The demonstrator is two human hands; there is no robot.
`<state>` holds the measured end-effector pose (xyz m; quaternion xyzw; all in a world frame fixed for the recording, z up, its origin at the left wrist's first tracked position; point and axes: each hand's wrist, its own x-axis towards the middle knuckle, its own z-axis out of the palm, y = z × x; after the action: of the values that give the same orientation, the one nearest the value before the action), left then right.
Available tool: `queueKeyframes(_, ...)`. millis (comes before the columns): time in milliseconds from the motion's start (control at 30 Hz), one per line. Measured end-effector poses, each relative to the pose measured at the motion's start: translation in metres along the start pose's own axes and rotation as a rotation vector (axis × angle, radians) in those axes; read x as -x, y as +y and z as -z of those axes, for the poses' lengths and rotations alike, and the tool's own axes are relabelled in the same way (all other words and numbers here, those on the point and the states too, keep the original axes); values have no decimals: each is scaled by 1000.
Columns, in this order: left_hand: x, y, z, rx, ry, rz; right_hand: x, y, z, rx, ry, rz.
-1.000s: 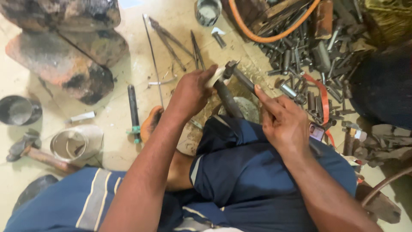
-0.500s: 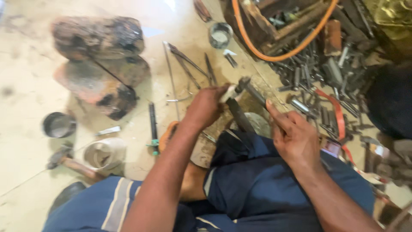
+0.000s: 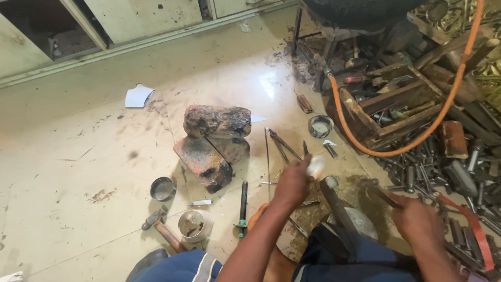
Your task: The person sits on the floor and uses a hammer to shape a white metal ring on a metal rod. They repeatedly strike the ring, rotate it, and inspect its shape. The person also briefly fits the ring onto a cylindrical metal container to check the fit.
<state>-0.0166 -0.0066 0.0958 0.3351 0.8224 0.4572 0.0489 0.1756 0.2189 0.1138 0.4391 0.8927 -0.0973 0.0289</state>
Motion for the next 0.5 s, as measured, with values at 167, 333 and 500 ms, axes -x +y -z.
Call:
queueKeyframes(167, 57, 4, 44, 391, 91, 416, -31, 29, -50, 55, -136, 4)
queueKeyframes(333, 144, 15, 79, 1191, 145, 470, -45, 38, -63, 206, -168, 26)
queueKeyframes(500, 201, 10, 98, 1325, 177, 228, -5, 3, -28, 13, 108, 135)
